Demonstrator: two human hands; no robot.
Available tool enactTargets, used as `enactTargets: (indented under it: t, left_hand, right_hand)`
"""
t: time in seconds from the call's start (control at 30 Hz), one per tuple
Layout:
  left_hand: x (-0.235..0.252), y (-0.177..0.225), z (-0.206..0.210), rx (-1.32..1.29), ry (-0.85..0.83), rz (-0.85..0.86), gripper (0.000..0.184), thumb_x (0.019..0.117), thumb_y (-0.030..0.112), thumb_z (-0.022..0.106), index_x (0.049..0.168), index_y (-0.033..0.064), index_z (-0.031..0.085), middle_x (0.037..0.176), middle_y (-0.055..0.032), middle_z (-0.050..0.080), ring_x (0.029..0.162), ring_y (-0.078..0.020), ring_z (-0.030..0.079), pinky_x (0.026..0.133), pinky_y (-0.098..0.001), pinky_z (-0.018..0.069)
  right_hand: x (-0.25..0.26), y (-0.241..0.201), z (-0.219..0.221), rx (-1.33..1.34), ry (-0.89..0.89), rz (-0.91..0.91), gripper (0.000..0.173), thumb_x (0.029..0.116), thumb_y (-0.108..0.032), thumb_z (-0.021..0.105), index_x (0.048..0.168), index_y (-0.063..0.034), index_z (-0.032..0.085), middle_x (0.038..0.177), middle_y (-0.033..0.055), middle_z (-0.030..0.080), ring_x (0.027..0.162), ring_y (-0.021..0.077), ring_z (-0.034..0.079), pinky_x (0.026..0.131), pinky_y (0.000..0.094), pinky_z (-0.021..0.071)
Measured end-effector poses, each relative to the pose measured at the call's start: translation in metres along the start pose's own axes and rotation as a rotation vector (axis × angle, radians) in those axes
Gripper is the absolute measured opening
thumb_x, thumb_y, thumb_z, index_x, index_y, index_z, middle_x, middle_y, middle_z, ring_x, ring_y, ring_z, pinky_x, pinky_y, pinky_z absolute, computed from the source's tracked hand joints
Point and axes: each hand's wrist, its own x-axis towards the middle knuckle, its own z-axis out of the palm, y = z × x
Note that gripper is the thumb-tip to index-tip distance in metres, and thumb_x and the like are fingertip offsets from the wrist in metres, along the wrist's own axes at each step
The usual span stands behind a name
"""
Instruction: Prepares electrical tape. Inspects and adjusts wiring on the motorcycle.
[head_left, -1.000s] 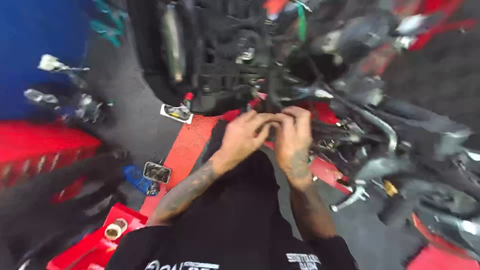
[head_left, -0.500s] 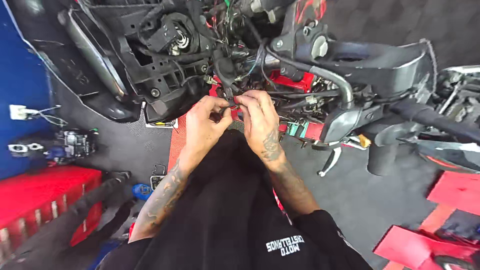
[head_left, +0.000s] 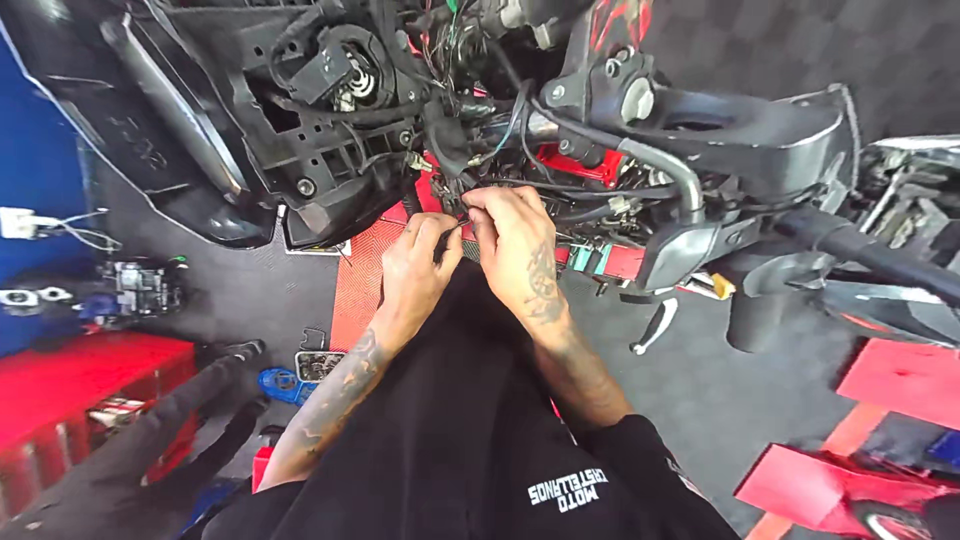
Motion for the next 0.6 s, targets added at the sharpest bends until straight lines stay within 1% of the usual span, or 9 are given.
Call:
enactTargets:
  t: [0.1, 0.2, 0.27, 0.4, 0.47, 0.6]
  left_hand:
    - [-0.003, 0.000, 0.001, 0.015, 0.018, 0.014, 0.013, 0.0964, 0.011, 0.069, 0.105, 0.0020, 0.072, 0.106, -0.0139, 0.073, 0.091, -0.0212, 0.073, 0.076, -0.0344, 0.0614]
    - [-0.006, 0.001, 0.002, -0.054, 0.046, 0.012, 0.011, 0.0961, 0.009, 0.069, 0.105, 0.0022, 0.072, 0.110, -0.0145, 0.072, 0.098, -0.0208, 0.072, 0.081, -0.0335, 0.0612]
    - [-0.007, -0.001, 0.006, -0.127, 0.099, 0.020, 0.008, 0.0928, 0.006, 0.072, 0.100, 0.0022, 0.074, 0.111, -0.0153, 0.073, 0.102, -0.0218, 0.072, 0.083, -0.0334, 0.0612]
    - [-0.006, -0.003, 0.014, -0.355, 0.174, -0.032, 0.005, 0.0857, -0.002, 0.075, 0.090, -0.0005, 0.073, 0.110, -0.0153, 0.073, 0.102, -0.0212, 0.072, 0.084, -0.0338, 0.0625]
    - [-0.006, -0.002, 0.016, -0.437, 0.193, -0.073, 0.007, 0.0836, -0.004, 0.075, 0.088, 0.0001, 0.072, 0.110, -0.0144, 0.074, 0.102, -0.0208, 0.072, 0.083, -0.0338, 0.0624]
    - [-0.008, -0.001, 0.019, -0.543, 0.244, -0.106, 0.010, 0.0810, -0.006, 0.077, 0.087, 0.0001, 0.071, 0.112, -0.0156, 0.073, 0.104, -0.0237, 0.072, 0.085, -0.0372, 0.0630]
  right_hand:
    - [0.000, 0.001, -0.003, 0.019, -0.008, 0.000, 0.016, 0.0993, -0.007, 0.061, 0.108, -0.0062, 0.075, 0.106, 0.0072, 0.075, 0.103, 0.0237, 0.069, 0.093, 0.0366, 0.0548]
    - [0.001, 0.000, -0.007, 0.042, -0.029, 0.008, 0.017, 0.0995, -0.008, 0.062, 0.109, -0.0075, 0.075, 0.105, 0.0058, 0.075, 0.103, 0.0215, 0.069, 0.093, 0.0356, 0.0550]
    - [0.002, -0.002, -0.010, 0.058, -0.047, 0.019, 0.018, 0.0995, -0.007, 0.062, 0.110, -0.0082, 0.076, 0.105, 0.0049, 0.075, 0.103, 0.0203, 0.069, 0.093, 0.0350, 0.0550]
    - [0.003, -0.002, -0.012, 0.053, -0.086, 0.013, 0.018, 0.0990, -0.004, 0.061, 0.109, -0.0079, 0.075, 0.105, 0.0048, 0.075, 0.105, 0.0202, 0.068, 0.094, 0.0343, 0.0544]
    - [0.003, -0.001, -0.013, 0.046, -0.101, 0.007, 0.019, 0.0985, -0.004, 0.061, 0.109, -0.0083, 0.076, 0.108, 0.0048, 0.074, 0.107, 0.0205, 0.068, 0.095, 0.0349, 0.0544]
    - [0.004, -0.002, -0.013, 0.044, -0.113, -0.016, 0.020, 0.0997, -0.005, 0.060, 0.113, -0.0084, 0.075, 0.113, 0.0055, 0.073, 0.109, 0.0208, 0.067, 0.096, 0.0355, 0.0546]
